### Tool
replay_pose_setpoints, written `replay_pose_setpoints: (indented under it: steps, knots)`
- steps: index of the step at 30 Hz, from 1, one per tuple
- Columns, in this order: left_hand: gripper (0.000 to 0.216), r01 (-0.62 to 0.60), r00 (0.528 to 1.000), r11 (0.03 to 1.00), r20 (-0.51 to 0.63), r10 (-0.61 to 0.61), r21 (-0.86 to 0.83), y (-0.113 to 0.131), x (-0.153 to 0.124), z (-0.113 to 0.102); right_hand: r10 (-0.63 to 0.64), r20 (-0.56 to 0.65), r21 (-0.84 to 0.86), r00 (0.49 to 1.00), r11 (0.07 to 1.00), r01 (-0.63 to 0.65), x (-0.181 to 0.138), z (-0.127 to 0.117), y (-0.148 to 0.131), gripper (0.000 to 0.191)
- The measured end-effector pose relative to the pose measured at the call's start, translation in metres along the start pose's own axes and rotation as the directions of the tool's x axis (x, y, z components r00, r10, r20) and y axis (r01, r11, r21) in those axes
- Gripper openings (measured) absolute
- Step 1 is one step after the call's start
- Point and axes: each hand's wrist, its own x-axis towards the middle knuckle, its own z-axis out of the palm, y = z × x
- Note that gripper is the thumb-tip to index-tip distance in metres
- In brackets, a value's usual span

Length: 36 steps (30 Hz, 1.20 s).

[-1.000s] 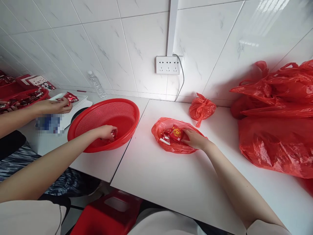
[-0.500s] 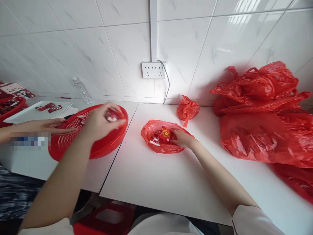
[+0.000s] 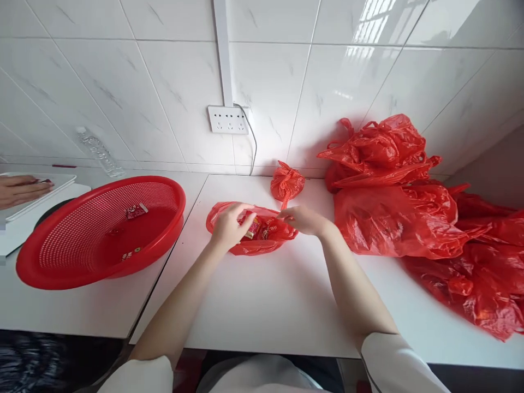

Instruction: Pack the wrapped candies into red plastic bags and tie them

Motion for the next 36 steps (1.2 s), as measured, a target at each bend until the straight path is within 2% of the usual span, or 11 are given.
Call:
replay_pose_setpoints:
  steps: [4,8,11,14,16,20,21,25,29,33,36]
  knots:
    - [0.029,0.038,0.973,0.936,-0.225,0.044,0.349,-0.008,-0.003,-0.030,0.196,-0.161,-0.032,0.967,0.979,-0.203,-0.012,-0.017,0.006,0.030]
    - [0.034,0.307,0.952,0.799,-0.149,-0.268,0.518,-0.030,-0.004,-0.039,0.390,-0.043,-0.100,0.920,0.914,-0.393,-0.010,-0.011,0.004,0.052]
    - [0.024,0.412,0.909,0.865,-0.068,-0.410,0.286,-0.038,0.002,-0.046,0.302,-0.009,-0.079,0.953,0.950,-0.301,-0.008,-0.009,0.002,0.042]
    - [0.029,0.442,0.886,0.860,-0.026,-0.463,-0.255,-0.029,0.018,-0.061,0.189,-0.246,0.051,0.951,0.982,-0.182,-0.012,-0.022,-0.003,0.024]
    - [0.036,0.383,0.901,0.781,0.016,-0.433,-0.494,-0.015,0.033,-0.073,0.109,-0.498,0.196,0.860,0.981,-0.011,-0.015,-0.034,-0.010,0.014]
    - [0.037,0.126,0.974,0.751,-0.064,-0.219,-0.648,0.016,0.056,-0.087,0.136,-0.890,0.315,0.434,0.873,0.372,-0.015,-0.049,-0.028,0.012]
    - [0.038,0.092,0.979,0.758,-0.082,-0.188,-0.645,0.022,0.060,-0.087,0.148,-0.906,0.322,0.396,0.849,0.419,-0.013,-0.049,-0.031,0.013]
    - [0.044,0.059,0.991,0.800,-0.060,-0.118,-0.597,0.039,0.065,-0.083,0.174,-0.872,0.421,0.458,0.743,0.521,-0.006,-0.046,-0.037,0.014]
    - [0.061,-0.023,0.998,0.763,-0.061,-0.022,-0.646,0.045,0.062,-0.086,0.357,-0.883,0.465,0.305,0.569,0.678,-0.002,-0.046,-0.030,0.016]
    - [0.065,0.048,0.995,0.749,-0.037,-0.096,-0.660,0.042,0.059,-0.084,0.406,-0.822,0.557,0.401,0.424,0.714,0.001,-0.045,-0.030,0.017]
    - [0.057,0.194,0.978,0.765,0.185,-0.099,-0.614,0.048,0.056,-0.072,0.286,-0.844,0.536,0.453,0.447,0.716,-0.003,-0.038,-0.051,0.013]
